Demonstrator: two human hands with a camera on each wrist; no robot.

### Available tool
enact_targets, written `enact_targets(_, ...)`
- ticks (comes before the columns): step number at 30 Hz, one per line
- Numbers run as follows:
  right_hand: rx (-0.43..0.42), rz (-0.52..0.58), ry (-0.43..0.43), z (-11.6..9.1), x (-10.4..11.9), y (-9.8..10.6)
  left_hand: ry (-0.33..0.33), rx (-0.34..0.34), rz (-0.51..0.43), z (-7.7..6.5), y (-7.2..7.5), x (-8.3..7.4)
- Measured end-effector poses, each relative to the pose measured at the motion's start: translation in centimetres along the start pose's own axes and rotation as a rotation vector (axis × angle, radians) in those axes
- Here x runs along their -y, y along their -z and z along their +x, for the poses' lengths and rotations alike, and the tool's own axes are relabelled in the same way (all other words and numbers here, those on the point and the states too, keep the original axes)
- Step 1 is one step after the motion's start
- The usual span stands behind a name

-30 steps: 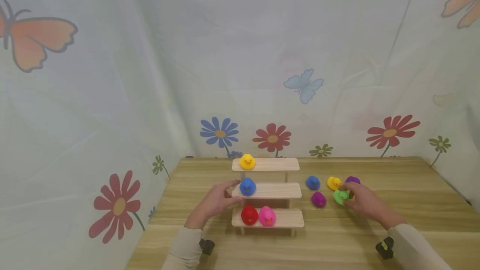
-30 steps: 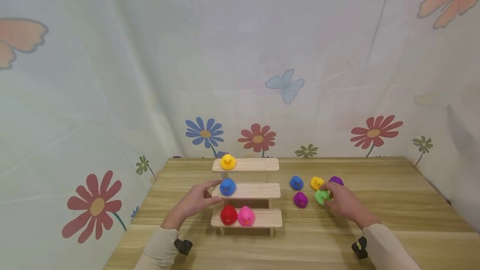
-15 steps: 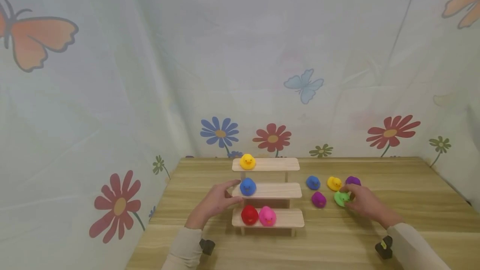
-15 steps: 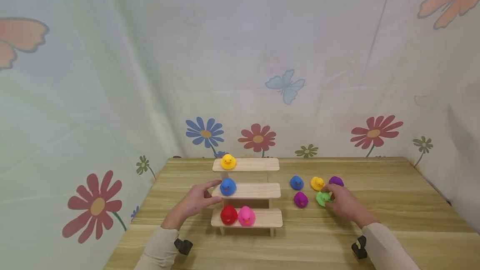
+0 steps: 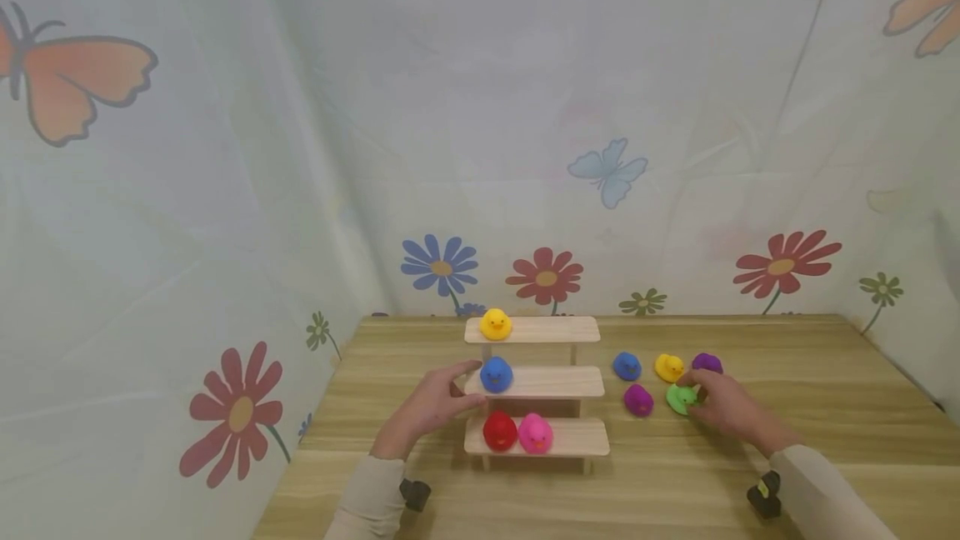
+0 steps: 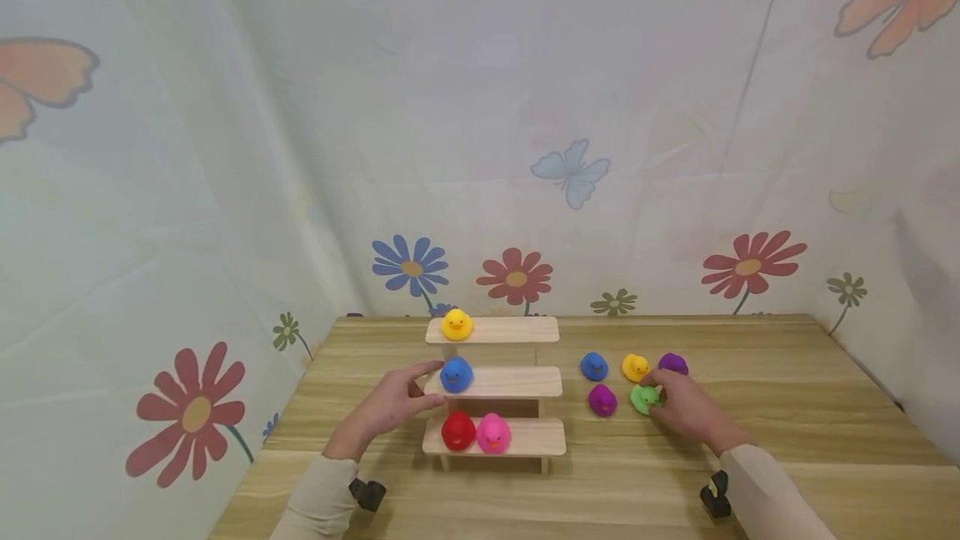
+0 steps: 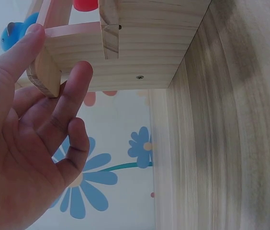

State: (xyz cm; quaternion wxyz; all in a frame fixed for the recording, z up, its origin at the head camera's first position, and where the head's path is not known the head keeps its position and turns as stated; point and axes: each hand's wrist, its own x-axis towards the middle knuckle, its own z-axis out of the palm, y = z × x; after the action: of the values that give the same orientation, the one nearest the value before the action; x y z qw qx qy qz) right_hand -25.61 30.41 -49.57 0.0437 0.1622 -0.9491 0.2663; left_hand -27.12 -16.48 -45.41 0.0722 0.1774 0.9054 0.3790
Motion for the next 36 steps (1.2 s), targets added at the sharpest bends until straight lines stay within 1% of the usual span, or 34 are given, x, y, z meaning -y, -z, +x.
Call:
enact_targets(9, 0.007, 0.012, -0.037, -0.2, -0.2, -0.2, -0.006, -0.001, 0.001, 0.0, -0.1, 0.2)
enact_targets(16, -0.041, 0.0, -0.022, -0.7, 0.1, 0.3, -0.006, 0.001, 0.003, -0.1, -0.2, 0.2)
enact_targets(20, -0.069, -0.037, -0.02, -0.9, 0.5, 0.6, -0.004, 0.0, 0.006, -0.1, -0.1, 0.1)
enact_targets(24, -0.098, -0.059, 0.015, -1.0, 1.4, 0.9, 0.003, -0.004, 0.005, -0.1, -0.1, -0.1)
enact_targets(29, -0.111, -0.083, 0.053, -1.3, 3.0, 1.3, 0.007, -0.002, 0.001, -0.1, 0.0, -0.1)
enact_targets(36, -0.153, -0.093, 0.165, -1.7, 5.0, 1.4, 0.0, -0.001, 0.001, 0.0, -0.1, -0.1)
